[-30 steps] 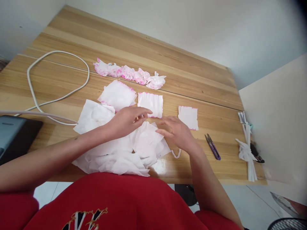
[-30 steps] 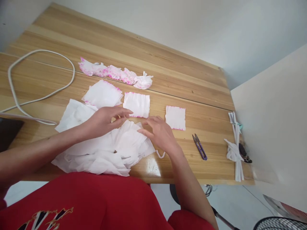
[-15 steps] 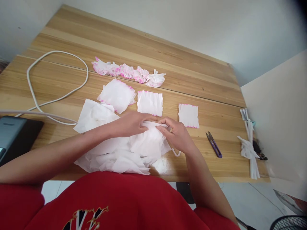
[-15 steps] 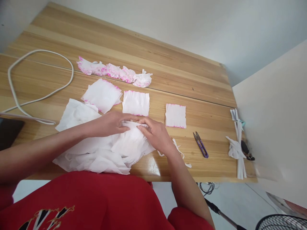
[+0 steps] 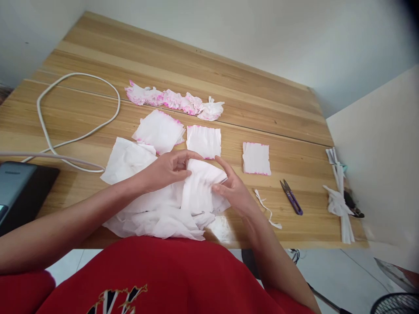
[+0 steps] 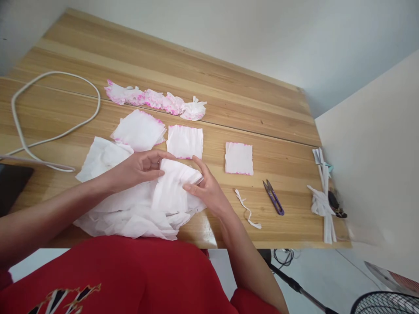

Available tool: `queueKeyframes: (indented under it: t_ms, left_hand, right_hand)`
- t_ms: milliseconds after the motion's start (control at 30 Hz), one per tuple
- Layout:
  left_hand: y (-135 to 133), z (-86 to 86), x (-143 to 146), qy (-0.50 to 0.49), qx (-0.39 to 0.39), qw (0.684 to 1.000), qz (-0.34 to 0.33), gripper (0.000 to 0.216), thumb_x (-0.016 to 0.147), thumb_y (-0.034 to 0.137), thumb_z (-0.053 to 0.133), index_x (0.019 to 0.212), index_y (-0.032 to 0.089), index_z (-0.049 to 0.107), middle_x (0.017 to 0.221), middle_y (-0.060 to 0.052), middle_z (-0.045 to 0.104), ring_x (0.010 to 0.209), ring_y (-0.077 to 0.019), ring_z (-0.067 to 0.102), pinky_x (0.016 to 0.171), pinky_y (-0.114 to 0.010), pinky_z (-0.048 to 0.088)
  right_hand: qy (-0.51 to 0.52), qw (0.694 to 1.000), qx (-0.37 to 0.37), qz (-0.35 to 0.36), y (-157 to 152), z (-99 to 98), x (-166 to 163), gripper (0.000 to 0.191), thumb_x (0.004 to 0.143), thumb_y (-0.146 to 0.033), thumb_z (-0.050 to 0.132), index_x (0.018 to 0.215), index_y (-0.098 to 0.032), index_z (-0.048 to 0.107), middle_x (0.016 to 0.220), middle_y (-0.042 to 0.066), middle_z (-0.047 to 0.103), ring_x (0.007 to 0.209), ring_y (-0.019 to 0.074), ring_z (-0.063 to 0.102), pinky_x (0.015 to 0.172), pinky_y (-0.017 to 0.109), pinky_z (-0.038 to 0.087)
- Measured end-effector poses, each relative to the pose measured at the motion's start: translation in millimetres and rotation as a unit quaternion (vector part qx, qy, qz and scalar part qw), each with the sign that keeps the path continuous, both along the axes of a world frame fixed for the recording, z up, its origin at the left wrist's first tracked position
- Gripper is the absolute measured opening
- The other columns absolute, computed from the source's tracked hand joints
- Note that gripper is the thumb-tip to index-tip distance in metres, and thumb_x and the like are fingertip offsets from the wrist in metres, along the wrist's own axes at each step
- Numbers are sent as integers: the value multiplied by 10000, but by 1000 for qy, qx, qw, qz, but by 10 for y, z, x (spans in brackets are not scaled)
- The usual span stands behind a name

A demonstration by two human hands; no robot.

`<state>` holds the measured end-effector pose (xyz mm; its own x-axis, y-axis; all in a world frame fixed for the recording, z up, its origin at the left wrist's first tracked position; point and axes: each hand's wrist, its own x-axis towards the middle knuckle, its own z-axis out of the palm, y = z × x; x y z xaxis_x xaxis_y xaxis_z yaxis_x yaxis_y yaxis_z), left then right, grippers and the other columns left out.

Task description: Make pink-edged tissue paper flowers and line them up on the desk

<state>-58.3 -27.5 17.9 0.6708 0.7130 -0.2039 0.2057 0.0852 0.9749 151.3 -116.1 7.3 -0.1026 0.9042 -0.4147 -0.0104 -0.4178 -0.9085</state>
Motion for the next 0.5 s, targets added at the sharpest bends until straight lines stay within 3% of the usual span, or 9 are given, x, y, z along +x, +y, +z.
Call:
queueKeyframes:
  t_ms: [133,233,300,400,433,500]
  left_hand:
    - [3,-61,-52,-39,-18,998,36,448,779,220,601,1224,201,550,866,-20,603,738,-116,563,639,-221,462]
    - [16,-130,-114,-26,5,999,45,460,803,222,569,1257,177,511,879,-30,622,790,-138,603,701,-253,493]
    - [-5,-133,-139,29,111,991,70,428,819,213,542,1245,176,534,882,-38,632,837,-161,614,758,-288,498]
    - [-98,-50,-123,99,321,934,123,320,848,199,523,1153,194,619,983,-68,652,950,-197,602,861,-331,464]
    - [-139,-13,-102,98,357,921,118,269,864,208,520,1103,196,643,981,-68,663,946,-197,603,867,-330,456]
    - [-215,43,-46,72,355,930,65,185,887,243,528,996,195,670,888,-44,684,843,-169,616,809,-294,460]
  right_hand:
    - [-25,999,22,-27,-35,-20,-12,762,739,-371,730,1415,-312,383,1278,56,621,1016,226,654,774,328,564]
    - [-41,997,42,-48,-38,-25,24,662,740,-347,724,1347,-276,468,1329,68,586,1081,235,627,808,327,554]
    - [-59,996,42,-46,-35,-17,21,648,753,-350,708,1348,-272,464,1288,70,611,1056,232,632,794,329,553]
    - [-113,992,48,-42,-29,14,-49,626,770,-346,693,1352,-288,469,1174,57,655,942,210,645,723,309,545]
    - [-127,990,53,-44,-26,29,-84,624,773,-352,691,1354,-294,469,1103,49,671,880,199,645,683,299,537]
    - [-139,987,64,-44,-19,61,-157,615,790,-377,678,1361,-303,463,908,20,674,736,172,620,600,279,510]
